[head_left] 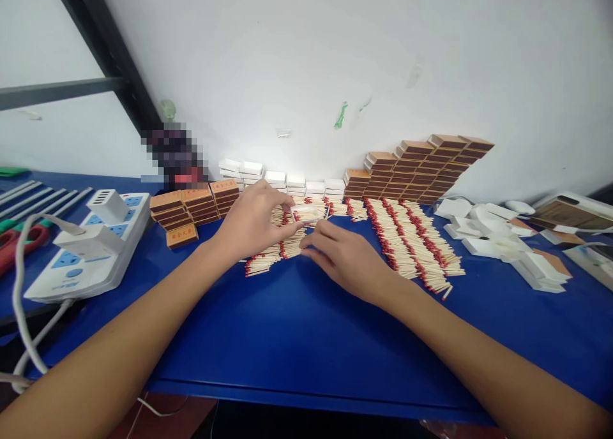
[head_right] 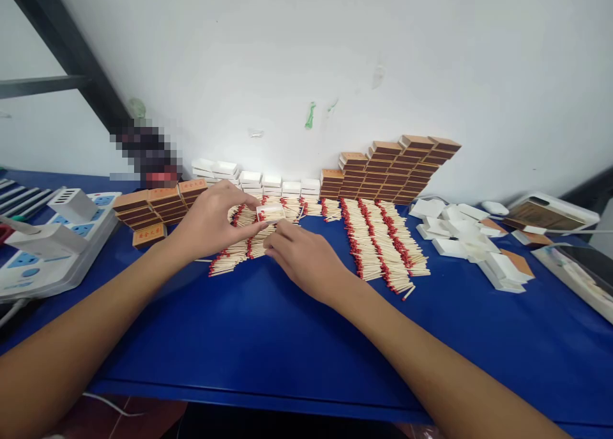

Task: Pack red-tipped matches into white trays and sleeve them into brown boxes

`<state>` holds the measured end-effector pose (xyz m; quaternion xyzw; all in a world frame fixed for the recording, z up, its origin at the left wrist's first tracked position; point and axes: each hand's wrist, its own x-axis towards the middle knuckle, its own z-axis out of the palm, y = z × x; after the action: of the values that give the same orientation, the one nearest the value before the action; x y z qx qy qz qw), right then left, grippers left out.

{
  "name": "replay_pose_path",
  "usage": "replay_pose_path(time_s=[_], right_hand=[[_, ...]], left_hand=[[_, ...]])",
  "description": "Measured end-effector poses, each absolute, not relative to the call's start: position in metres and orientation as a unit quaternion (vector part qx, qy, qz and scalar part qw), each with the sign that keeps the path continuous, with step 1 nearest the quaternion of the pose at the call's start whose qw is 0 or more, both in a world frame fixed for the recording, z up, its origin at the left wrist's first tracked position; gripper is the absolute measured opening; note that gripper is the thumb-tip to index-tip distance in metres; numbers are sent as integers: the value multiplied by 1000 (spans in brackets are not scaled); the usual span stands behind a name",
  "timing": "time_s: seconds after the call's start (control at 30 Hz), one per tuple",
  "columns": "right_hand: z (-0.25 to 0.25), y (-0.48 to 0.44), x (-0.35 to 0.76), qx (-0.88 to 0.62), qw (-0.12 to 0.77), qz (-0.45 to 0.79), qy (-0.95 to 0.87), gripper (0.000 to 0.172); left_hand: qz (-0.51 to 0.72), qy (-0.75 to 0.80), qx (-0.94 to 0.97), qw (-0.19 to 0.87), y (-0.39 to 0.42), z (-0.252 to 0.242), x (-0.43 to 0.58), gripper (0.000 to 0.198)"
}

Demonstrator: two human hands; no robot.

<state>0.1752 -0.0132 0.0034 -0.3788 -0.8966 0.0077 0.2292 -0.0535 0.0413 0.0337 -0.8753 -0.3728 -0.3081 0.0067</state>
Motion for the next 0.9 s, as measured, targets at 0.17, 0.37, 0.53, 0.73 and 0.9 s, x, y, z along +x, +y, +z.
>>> replay_pose_path(time_s=[0.17,0.37,0.53,0.73,0.9], right_hand=[[-4,-12,165,-384,154,27,-910,17],[-3,-11,164,-399,125,41,-908,14],[-4,-15,169,-387,135,22,-912,15],[13,-12,191,-439,223,-4,-870,17],[14,-3,203,-476,224,-75,-847,17]], left_hand=[[-301,-385,-872,9,44,33,-56,23],[-284,-388,-877,8,42,33,-54,23],[-274,-386,-881,20,42,32,-53,23],[-258,-366,-894,13,38,26,-49,28],[-258,-329,-908,-12,23,26,-37,26]])
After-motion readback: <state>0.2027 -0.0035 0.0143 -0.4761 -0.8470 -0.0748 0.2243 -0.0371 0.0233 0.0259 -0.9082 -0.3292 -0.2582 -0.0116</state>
